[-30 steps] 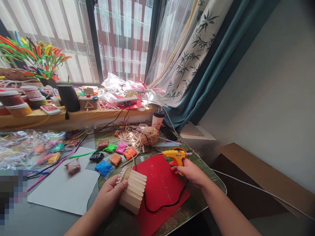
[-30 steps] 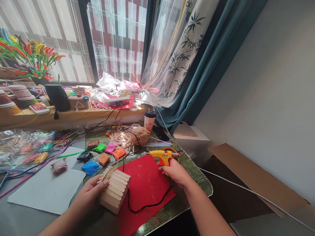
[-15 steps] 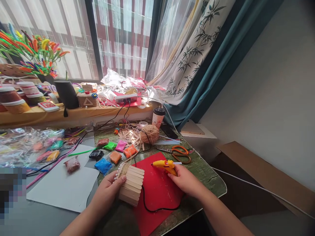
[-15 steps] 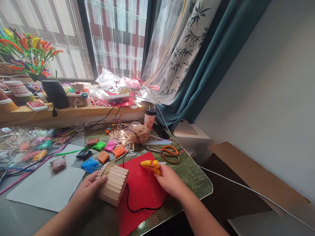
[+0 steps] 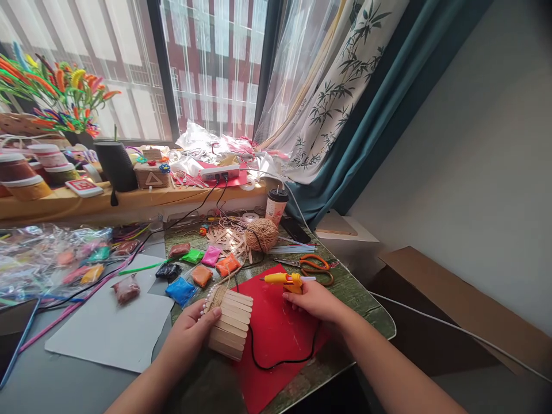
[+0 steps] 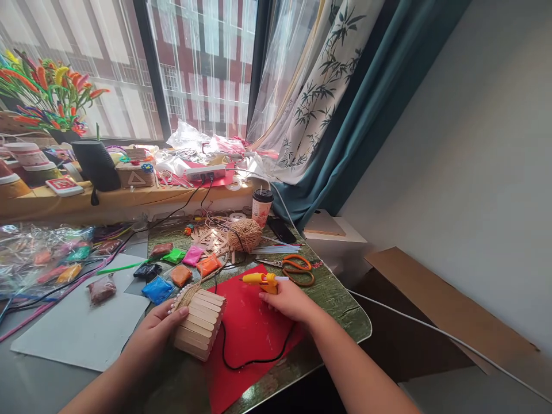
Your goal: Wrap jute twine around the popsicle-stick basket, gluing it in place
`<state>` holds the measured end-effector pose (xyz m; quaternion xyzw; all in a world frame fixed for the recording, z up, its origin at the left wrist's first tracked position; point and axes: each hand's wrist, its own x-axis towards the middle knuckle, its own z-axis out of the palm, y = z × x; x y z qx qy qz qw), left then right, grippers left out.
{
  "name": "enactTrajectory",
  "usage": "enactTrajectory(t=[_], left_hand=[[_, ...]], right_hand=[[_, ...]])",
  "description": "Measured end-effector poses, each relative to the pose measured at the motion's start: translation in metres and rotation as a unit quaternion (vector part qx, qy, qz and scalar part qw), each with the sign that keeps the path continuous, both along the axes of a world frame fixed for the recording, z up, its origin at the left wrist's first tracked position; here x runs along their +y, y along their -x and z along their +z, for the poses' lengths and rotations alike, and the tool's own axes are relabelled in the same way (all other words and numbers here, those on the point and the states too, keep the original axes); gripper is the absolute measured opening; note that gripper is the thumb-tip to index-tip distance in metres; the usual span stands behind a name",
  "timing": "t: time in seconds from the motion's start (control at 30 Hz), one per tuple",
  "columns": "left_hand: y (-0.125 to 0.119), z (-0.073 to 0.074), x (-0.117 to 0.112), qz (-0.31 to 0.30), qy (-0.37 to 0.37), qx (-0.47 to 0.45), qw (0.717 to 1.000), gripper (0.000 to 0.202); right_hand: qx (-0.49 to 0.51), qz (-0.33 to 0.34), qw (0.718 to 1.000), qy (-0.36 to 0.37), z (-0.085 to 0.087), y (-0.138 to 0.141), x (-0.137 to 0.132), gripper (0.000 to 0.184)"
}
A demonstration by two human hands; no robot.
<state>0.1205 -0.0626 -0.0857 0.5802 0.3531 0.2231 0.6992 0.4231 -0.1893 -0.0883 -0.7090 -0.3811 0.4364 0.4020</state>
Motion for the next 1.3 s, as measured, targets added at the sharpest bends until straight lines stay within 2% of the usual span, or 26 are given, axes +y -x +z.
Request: enactTrajectory(t=[0.17,0.33,0.57,0.73,1.07,1.3], left_hand=[[0.002,-0.004,0.001,-0.002,0.001,0.003,1.000,0.048],[0.001,-0.001,-0.001,0.006,-0.007,0.014,1.000,0.044],[0.000,0.004,-0.004,-0.001,-0.016,0.016,1.000,0.042],[0.000,0.003,-0.002,-0.004,-0.024,0.022,0.999,0.041],[0.000,0.006,-0.003,-0.004,-0.026,0.028,0.999,0.045],[-0.001,0.001,-0.002,-0.005,-0.020,0.029,0.999,0.044]], right_hand=[[-0.001,-0.002,1.000,0.029,-0.006,-0.005,0.001,0.029],[-0.021,-0.004,1.000,0.008,-0.010,-0.003,0.001,0.038],[-0.077,-0.001,0.997,-0.030,-0.013,0.001,0.004,0.041],[-0.100,-0.011,0.995,-0.022,-0.019,0.000,0.005,0.039],[-0.110,-0.026,0.994,-0.007,-0.017,-0.001,0.007,0.032],[-0.068,0.004,0.997,0.020,-0.008,-0.001,0.004,0.037]])
